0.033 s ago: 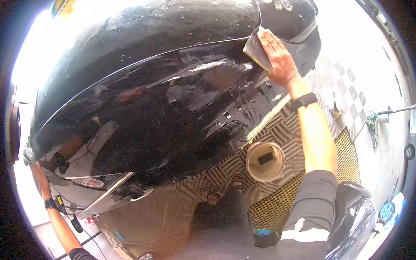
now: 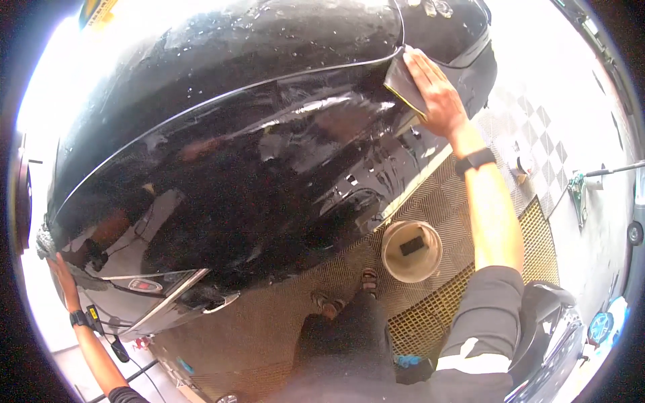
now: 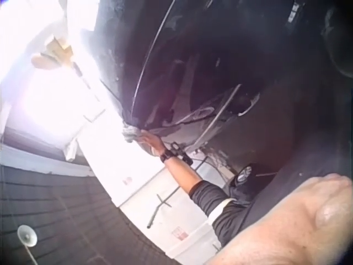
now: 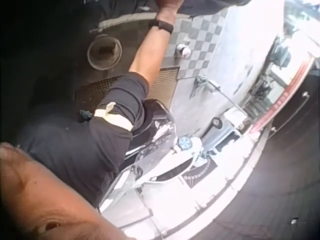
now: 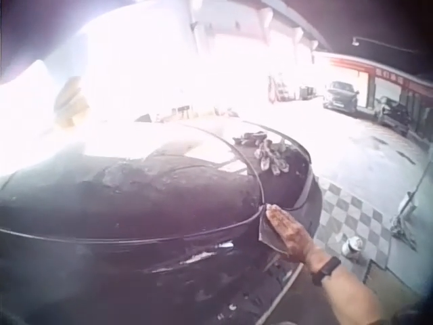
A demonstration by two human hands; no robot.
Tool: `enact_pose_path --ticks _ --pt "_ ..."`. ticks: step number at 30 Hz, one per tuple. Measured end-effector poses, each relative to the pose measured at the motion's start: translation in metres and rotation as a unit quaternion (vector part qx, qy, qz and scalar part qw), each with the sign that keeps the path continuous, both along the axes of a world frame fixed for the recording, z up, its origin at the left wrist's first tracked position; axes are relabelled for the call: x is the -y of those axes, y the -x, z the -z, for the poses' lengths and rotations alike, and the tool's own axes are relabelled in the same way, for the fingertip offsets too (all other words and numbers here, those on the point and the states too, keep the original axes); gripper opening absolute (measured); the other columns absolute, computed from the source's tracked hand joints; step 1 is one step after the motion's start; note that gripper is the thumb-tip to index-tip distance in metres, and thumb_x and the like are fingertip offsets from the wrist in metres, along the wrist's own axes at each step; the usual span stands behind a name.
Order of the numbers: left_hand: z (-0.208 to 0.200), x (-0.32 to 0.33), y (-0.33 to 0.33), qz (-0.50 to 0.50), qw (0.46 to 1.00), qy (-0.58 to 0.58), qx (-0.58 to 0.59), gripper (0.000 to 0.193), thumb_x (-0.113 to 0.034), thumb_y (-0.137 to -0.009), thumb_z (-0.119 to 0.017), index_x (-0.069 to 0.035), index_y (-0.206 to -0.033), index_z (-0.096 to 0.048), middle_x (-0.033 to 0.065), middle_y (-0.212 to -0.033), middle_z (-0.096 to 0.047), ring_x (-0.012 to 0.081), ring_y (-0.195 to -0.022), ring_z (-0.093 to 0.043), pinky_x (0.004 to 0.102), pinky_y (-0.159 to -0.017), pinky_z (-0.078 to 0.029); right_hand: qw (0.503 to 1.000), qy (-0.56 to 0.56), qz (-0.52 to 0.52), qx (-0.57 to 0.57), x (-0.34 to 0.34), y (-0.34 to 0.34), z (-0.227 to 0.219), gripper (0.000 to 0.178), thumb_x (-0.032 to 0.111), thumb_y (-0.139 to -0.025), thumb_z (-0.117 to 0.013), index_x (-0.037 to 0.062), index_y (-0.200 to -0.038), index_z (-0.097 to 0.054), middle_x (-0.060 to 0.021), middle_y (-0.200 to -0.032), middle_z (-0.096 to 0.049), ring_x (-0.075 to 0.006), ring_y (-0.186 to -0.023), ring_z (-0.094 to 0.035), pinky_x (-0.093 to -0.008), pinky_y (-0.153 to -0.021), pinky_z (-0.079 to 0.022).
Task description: Sanding a car panel with a sanding block and wiping it with a cloth.
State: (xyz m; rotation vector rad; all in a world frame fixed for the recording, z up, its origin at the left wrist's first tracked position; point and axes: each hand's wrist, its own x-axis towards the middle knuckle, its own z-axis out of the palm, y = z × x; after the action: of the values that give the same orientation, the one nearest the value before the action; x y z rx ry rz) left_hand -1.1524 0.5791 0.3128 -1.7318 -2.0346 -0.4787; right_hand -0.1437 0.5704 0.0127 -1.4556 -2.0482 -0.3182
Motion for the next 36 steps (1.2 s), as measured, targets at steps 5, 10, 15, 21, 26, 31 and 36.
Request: enact_pose_path --ticks 5,10,15,21,26,31,36 --pt "0.021 -0.015 -0.035 0.018 0.999 0.018 0.025 0.087 -0.057 -0.104 -0.037 0.005 -0.157 -0.006 0.0228 -0.166 -0.005 0.0311 -0.154 -0.006 0.0403 -0.125 -0.006 0.997 -0.011 0.068 0.014 0.015 -0.014 0.026 0.065 0.004 -0.082 -0.053 -0.0066 -0.146 -0.041 -0.0257 -0.151 -0.042 -0.0384 -0.143 -0.038 -0.0428 -0.121 -0.029" --pt "0.016 -0.003 -0.041 0.004 1.000 -0.012 0.005 0.088 -0.059 -0.104 -0.036 0.005 -0.157 -0.007 0.0222 -0.166 -0.006 0.0303 -0.154 -0.008 0.0394 -0.125 -0.008 0.995 -0.027 0.089 -0.030 0.005 0.003 0.021 0.064 0.004 -0.085 -0.053 -0.0067 -0.146 -0.041 -0.0254 -0.152 -0.042 -0.0388 -0.144 -0.037 -0.0434 -0.122 -0.027" --pt "0.014 -0.012 -0.041 0.023 0.999 0.000 0.028 0.089 -0.059 -0.103 -0.040 0.004 -0.158 -0.009 0.0203 -0.166 -0.009 0.0295 -0.154 -0.009 0.0372 -0.124 -0.007 0.969 -0.060 0.211 -0.110 0.012 0.023 0.045 0.064 0.006 -0.085 -0.056 -0.0066 -0.146 -0.042 -0.0274 -0.152 -0.040 -0.0429 -0.145 -0.032 -0.0456 -0.123 -0.024" --pt "0.015 -0.011 -0.040 0.003 0.999 -0.010 0.045 0.092 -0.061 -0.101 -0.042 0.003 -0.158 -0.009 0.0195 -0.167 -0.007 0.0287 -0.155 -0.007 0.0375 -0.124 -0.006 0.985 -0.053 0.151 -0.058 0.012 0.027 0.039 0.062 0.003 -0.088 -0.056 -0.0067 -0.146 -0.040 -0.0283 -0.152 -0.039 -0.0430 -0.143 -0.036 -0.0448 -0.120 -0.028" --pt "0.019 -0.014 -0.052 0.001 0.999 -0.005 0.039 0.093 -0.063 -0.101 -0.041 0.002 -0.159 -0.009 0.0198 -0.167 -0.006 0.0292 -0.155 -0.006 0.0382 -0.124 -0.006 0.960 -0.117 0.161 -0.199 -0.005 0.115 0.029 0.074 0.005 -0.075 -0.061 -0.0016 -0.147 -0.042 -0.0288 -0.151 -0.040 -0.0453 -0.145 -0.031 -0.0556 -0.120 -0.023" --pt "0.027 -0.011 -0.061 0.033 0.999 -0.031 0.023 0.093 -0.064 -0.100 -0.040 0.002 -0.158 -0.009 0.0201 -0.167 -0.006 0.0299 -0.155 -0.005 0.0383 -0.125 -0.005 0.992 -0.090 0.024 -0.091 0.000 0.118 -0.005 0.070 0.020 -0.085 -0.063 -0.0054 -0.146 -0.039 -0.0271 -0.150 -0.042 -0.0417 -0.143 -0.037 -0.0494 -0.119 -0.028" --pt "0.018 -0.025 -0.048 0.021 1.000 -0.014 -0.003 0.090 -0.060 -0.102 -0.039 0.002 -0.158 -0.007 0.0209 -0.167 -0.005 0.0309 -0.155 -0.003 0.0411 -0.125 -0.003 0.967 -0.093 0.201 -0.124 -0.010 0.105 0.004 0.055 0.016 -0.094 -0.055 -0.0052 -0.143 -0.046 -0.0290 -0.149 -0.043 -0.0447 -0.141 -0.038 -0.0456 -0.119 -0.029"
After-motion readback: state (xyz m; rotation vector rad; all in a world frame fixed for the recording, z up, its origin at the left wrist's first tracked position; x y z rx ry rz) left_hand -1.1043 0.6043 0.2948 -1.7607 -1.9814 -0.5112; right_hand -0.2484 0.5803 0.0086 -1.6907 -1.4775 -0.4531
